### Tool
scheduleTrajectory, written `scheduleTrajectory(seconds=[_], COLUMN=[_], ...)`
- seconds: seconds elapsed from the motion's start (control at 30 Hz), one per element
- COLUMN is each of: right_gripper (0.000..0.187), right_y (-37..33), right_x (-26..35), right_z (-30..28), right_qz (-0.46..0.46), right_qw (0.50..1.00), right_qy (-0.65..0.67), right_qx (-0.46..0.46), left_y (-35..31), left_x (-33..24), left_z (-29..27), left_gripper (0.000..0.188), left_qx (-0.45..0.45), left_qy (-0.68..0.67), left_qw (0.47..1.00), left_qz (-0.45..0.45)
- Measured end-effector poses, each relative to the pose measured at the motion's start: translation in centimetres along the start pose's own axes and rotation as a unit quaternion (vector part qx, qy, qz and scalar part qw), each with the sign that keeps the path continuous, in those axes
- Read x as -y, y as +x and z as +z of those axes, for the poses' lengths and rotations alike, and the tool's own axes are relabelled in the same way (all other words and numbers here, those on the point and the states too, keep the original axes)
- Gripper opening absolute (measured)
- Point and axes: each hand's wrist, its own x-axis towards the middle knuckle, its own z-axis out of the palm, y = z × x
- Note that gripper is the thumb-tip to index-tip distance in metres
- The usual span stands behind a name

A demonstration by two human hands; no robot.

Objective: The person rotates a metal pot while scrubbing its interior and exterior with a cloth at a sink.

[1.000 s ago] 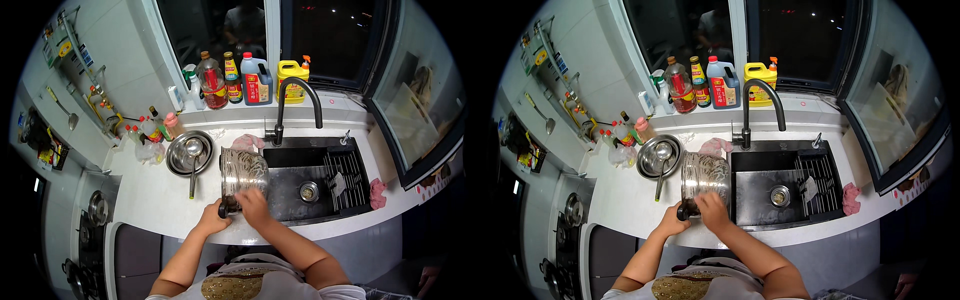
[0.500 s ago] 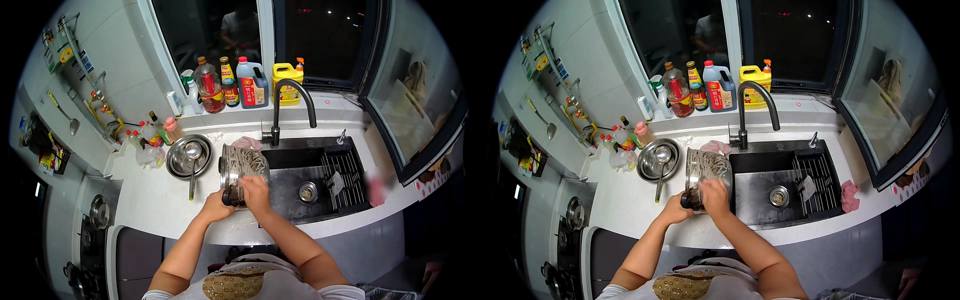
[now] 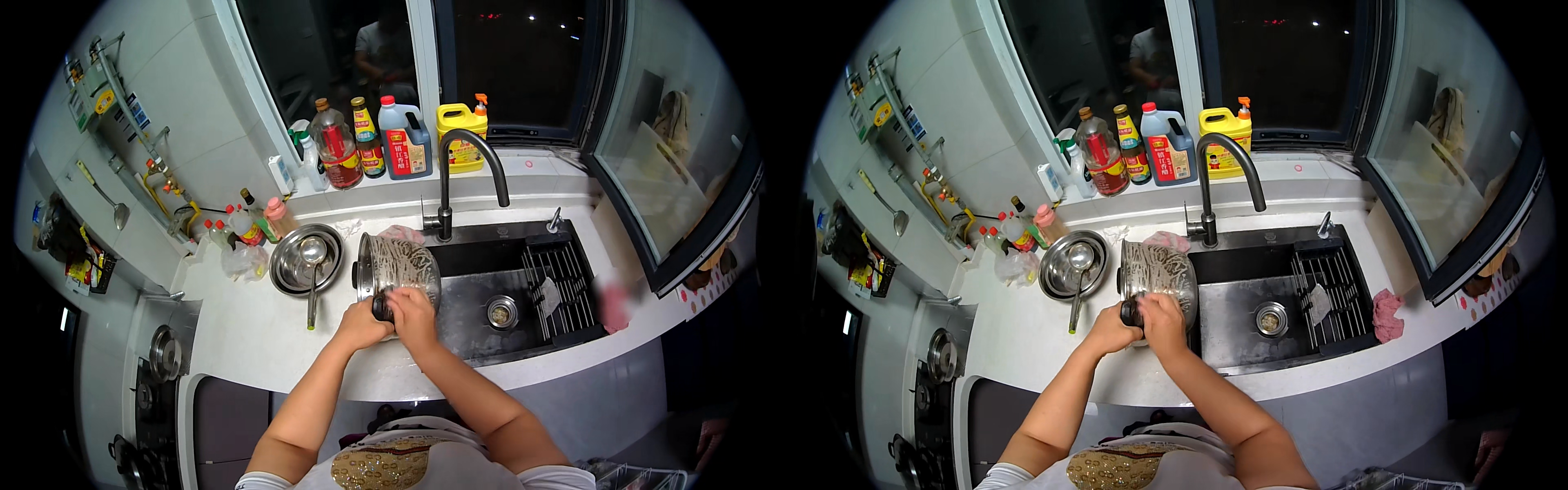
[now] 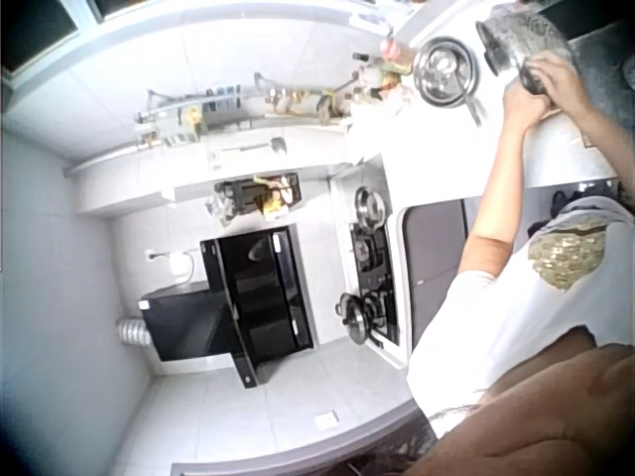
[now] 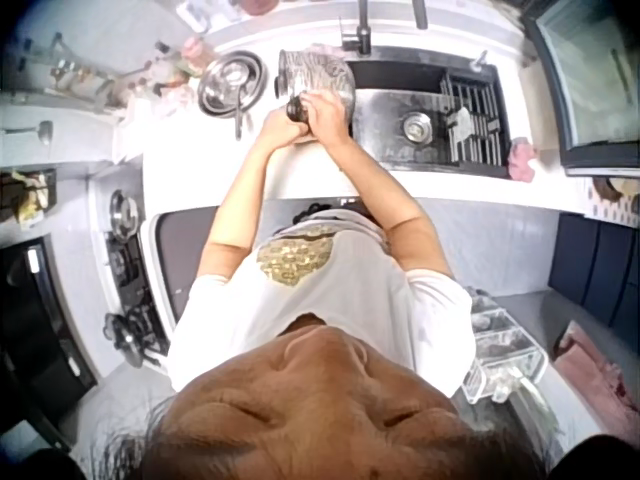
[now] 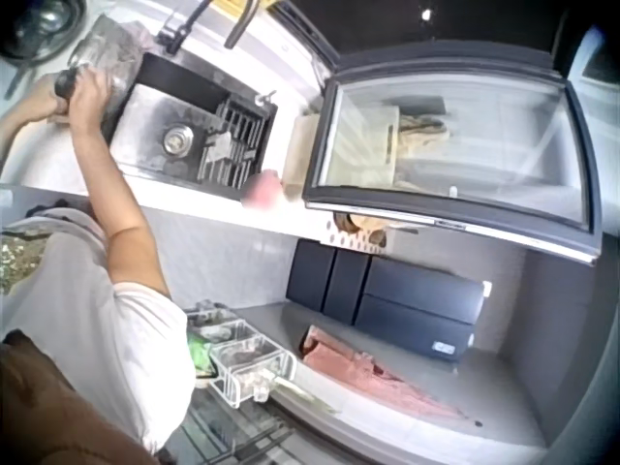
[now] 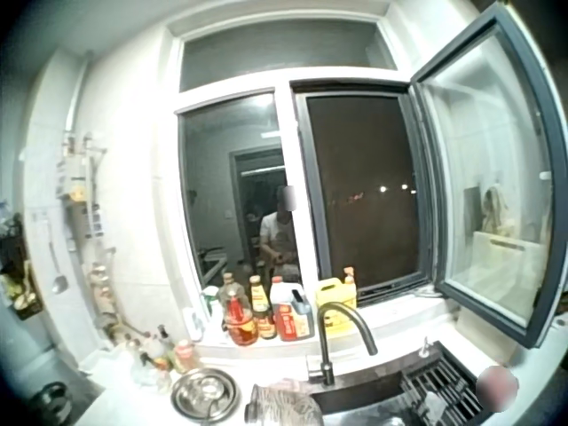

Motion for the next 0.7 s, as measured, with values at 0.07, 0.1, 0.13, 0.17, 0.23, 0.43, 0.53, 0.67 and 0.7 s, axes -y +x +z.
scheduleTrajectory(seconds=[0.07,0.1,0.13,0.17,0.23,0.43,0.53,0.67,0.7], right_gripper=[0.014,0.013,0.013,0.013,0.013,0.015,0.013,0.009,0.009], right_y=[-2.1,-2.1,-2.2,-2.1,0.2,1.4,2.5,1.6,1.9], right_x=[0.0,-0.5,-0.6,-0.7,-1.7,-0.7,-1.0,-0.8,-1.1], right_z=[0.1,0.0,-0.2,-0.6,-1.1,-0.4,-0.2,0.0,-0.2], right_qz=[-0.049,-0.050,-0.047,-0.044,0.018,-0.007,0.058,0.000,0.018], right_qw=[0.998,0.998,0.998,0.998,0.998,1.000,0.998,0.999,0.998], right_qy=[-0.018,-0.018,-0.020,-0.021,-0.052,0.002,-0.023,-0.026,-0.038], right_qx=[0.030,0.029,0.028,0.028,-0.032,0.021,0.011,0.046,0.035], left_y=[0.2,0.4,0.4,0.4,0.2,-0.1,0.2,-0.4,-0.4], left_x=[0.7,1.0,1.2,1.4,1.5,0.9,0.8,1.3,1.3], left_z=[-0.1,0.0,0.1,0.2,0.6,1.5,1.2,1.4,1.5], left_gripper=[0.052,0.052,0.053,0.053,0.054,0.051,0.046,0.048,0.048], left_qx=[-0.001,-0.005,-0.006,-0.007,-0.015,-0.033,-0.025,-0.032,-0.029], left_qy=[-0.004,0.001,0.007,0.012,0.011,0.024,0.014,0.038,0.037], left_qw=[1.000,1.000,1.000,1.000,1.000,0.999,0.999,0.999,0.999], left_qz=[-0.008,-0.006,-0.005,-0.003,-0.008,-0.009,-0.014,-0.017,-0.022])
